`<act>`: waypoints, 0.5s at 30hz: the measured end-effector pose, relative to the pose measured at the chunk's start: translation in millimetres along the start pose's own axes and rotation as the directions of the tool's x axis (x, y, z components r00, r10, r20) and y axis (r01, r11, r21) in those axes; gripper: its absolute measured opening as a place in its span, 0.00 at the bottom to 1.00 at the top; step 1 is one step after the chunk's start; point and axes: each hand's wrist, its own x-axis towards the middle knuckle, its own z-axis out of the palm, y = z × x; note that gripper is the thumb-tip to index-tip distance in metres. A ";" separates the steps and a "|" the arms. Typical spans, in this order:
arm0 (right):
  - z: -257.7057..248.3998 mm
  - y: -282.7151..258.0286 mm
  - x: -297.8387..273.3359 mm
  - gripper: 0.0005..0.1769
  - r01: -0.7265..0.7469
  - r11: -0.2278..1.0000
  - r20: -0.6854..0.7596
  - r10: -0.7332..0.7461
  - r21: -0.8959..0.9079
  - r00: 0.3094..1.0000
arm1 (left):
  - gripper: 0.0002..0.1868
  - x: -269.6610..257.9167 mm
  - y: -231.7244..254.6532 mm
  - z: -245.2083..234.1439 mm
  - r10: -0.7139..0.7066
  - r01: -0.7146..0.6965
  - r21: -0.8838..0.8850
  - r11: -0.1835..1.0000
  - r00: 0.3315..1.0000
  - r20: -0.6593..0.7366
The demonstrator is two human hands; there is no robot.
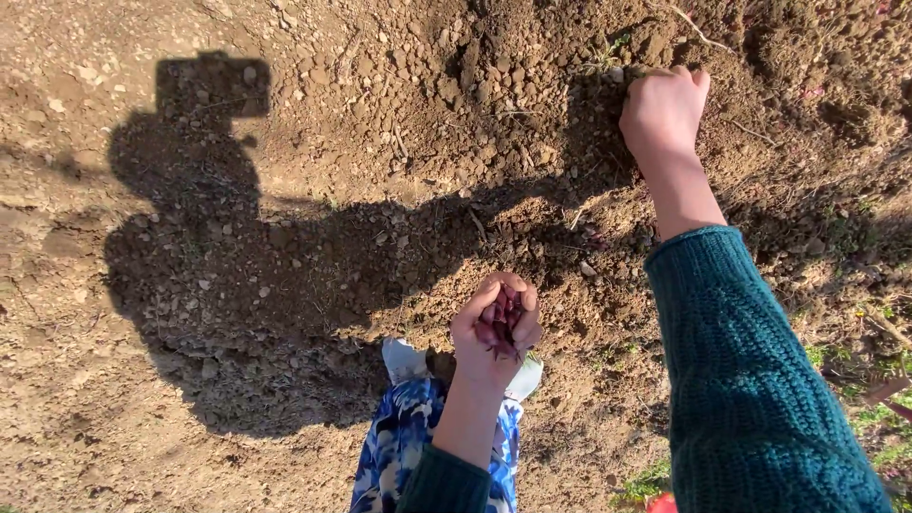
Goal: The person holds a handful of small red bulbs in their left hand while using their right hand to place them one at a time into a shallow trench in the soil.
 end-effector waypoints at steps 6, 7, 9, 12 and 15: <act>-98.8 -28.8 -98.4 0.07 0.336 0.715 -0.529 0.056 0.613 0.847 | 0.16 3.1 -10.3 -29.4 0.050 -0.005 -0.183 0.983 0.970 0.240; -119.5 -40.1 -126.0 0.07 0.338 0.716 -0.531 0.055 0.611 0.845 | 0.16 2.8 -11.3 -31.0 0.052 -0.007 -0.185 0.983 0.969 0.242; -158.8 -64.4 -182.6 0.10 0.231 0.335 -0.285 0.125 0.914 0.950 | 0.13 0.4 -13.1 -35.7 0.031 -0.031 -0.104 0.994 1.000 -0.003; -173.3 -95.3 -246.5 0.10 0.205 0.151 -0.212 0.031 0.967 0.977 | 0.15 0.2 -10.6 -34.9 0.071 -0.072 -0.050 0.996 0.997 -0.019; -184.2 -116.8 -278.0 0.14 0.409 0.200 -0.400 -0.085 0.890 0.912 | 0.13 -3.0 -6.9 -14.4 0.157 -0.153 0.053 0.987 0.984 -0.081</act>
